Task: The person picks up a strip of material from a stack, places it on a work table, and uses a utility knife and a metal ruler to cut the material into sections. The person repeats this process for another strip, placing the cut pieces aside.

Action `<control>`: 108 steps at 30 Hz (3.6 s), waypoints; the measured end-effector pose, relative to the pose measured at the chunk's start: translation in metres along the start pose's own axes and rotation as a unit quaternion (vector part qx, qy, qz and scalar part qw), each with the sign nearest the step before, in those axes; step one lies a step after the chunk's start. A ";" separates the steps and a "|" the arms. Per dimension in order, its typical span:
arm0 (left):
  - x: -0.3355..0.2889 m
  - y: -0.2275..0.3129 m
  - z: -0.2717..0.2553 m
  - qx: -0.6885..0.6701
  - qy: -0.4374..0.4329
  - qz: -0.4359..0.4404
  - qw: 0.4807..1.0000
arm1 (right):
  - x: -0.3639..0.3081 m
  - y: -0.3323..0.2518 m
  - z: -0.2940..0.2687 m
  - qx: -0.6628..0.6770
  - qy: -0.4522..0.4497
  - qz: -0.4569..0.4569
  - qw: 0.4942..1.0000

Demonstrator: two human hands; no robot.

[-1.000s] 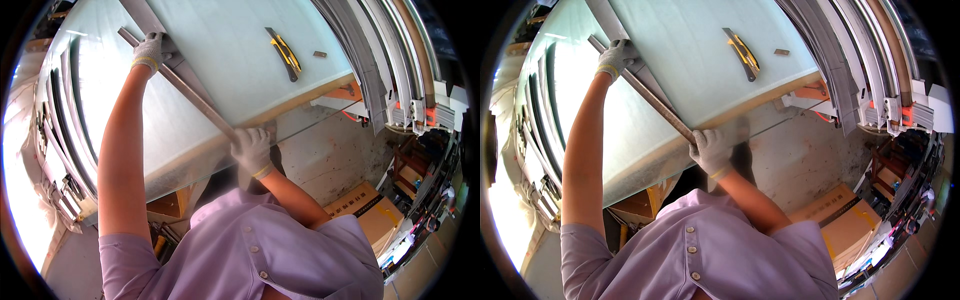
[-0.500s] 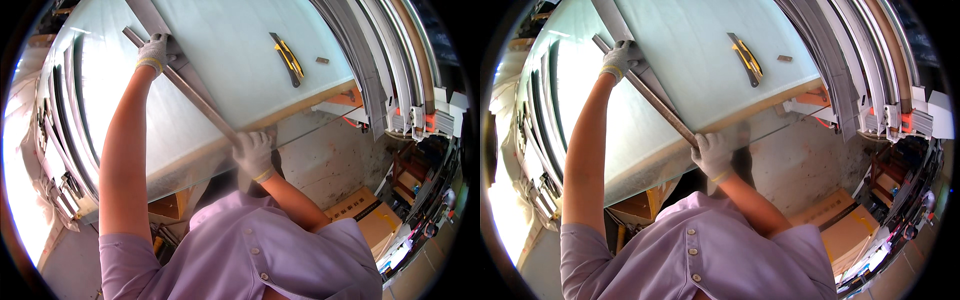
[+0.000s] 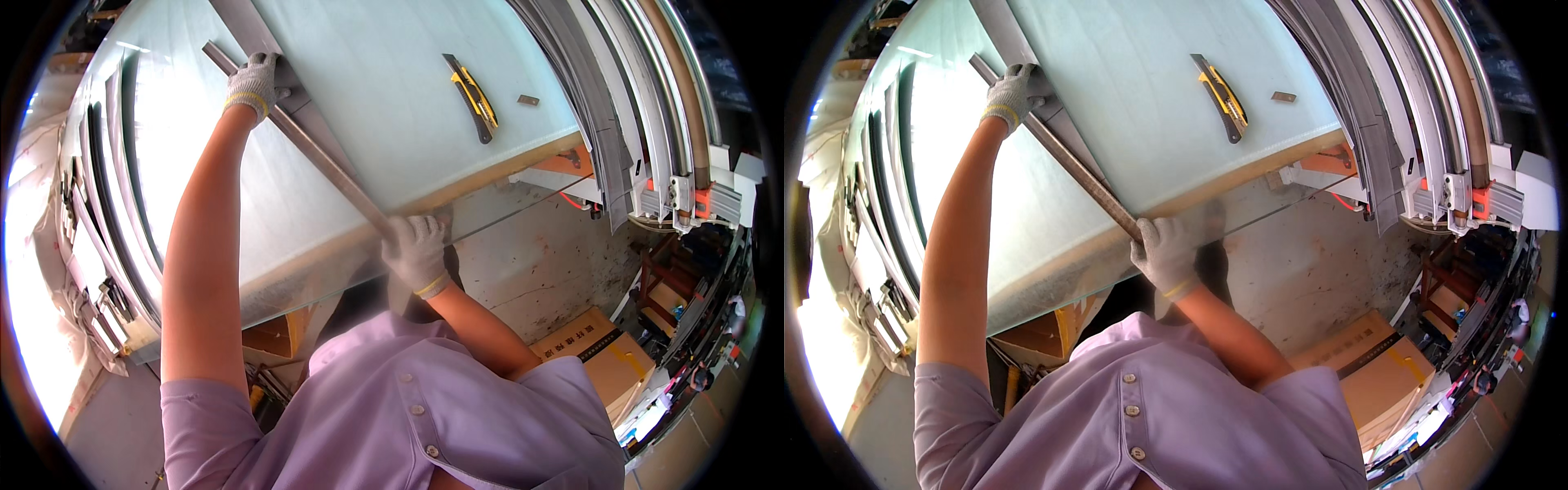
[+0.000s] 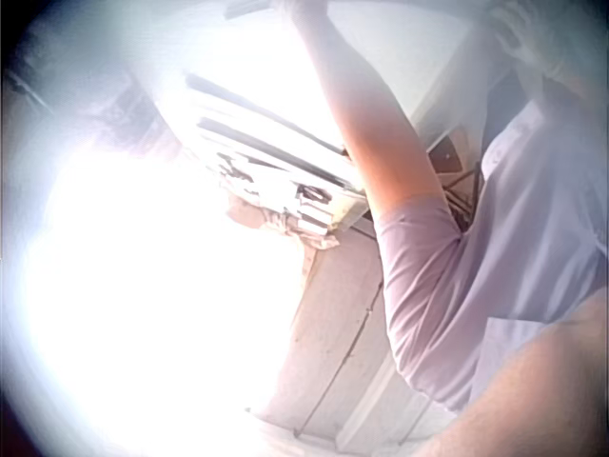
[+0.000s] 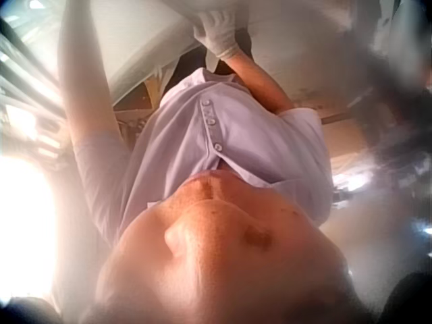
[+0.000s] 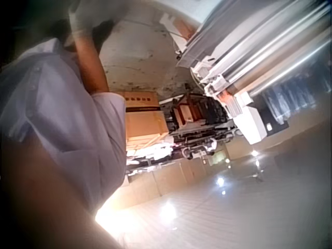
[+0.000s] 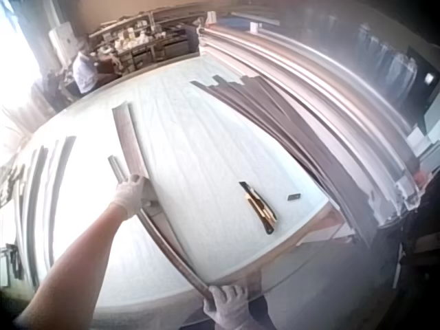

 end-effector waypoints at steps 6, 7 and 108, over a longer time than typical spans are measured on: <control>-0.002 0.000 -0.002 0.004 -0.005 -0.025 1.000 | 0.008 0.000 -0.012 0.048 -0.018 -0.004 0.999; -0.005 0.003 -0.004 0.019 0.010 -0.022 1.000 | 0.009 0.005 -0.014 0.080 -0.018 0.007 0.997; -0.157 0.056 0.039 -0.107 -0.073 -0.156 0.979 | 0.102 -0.039 0.034 0.023 -0.307 -0.103 0.946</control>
Point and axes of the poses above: each hand's wrist, its own x-axis towards the middle knuckle, its own z-axis out of the palm, y = z × x, the point moved 10 cm from there along x, towards the middle knuckle, and after that the axes turned 11 degrees about -x, right-handed, at the moved point
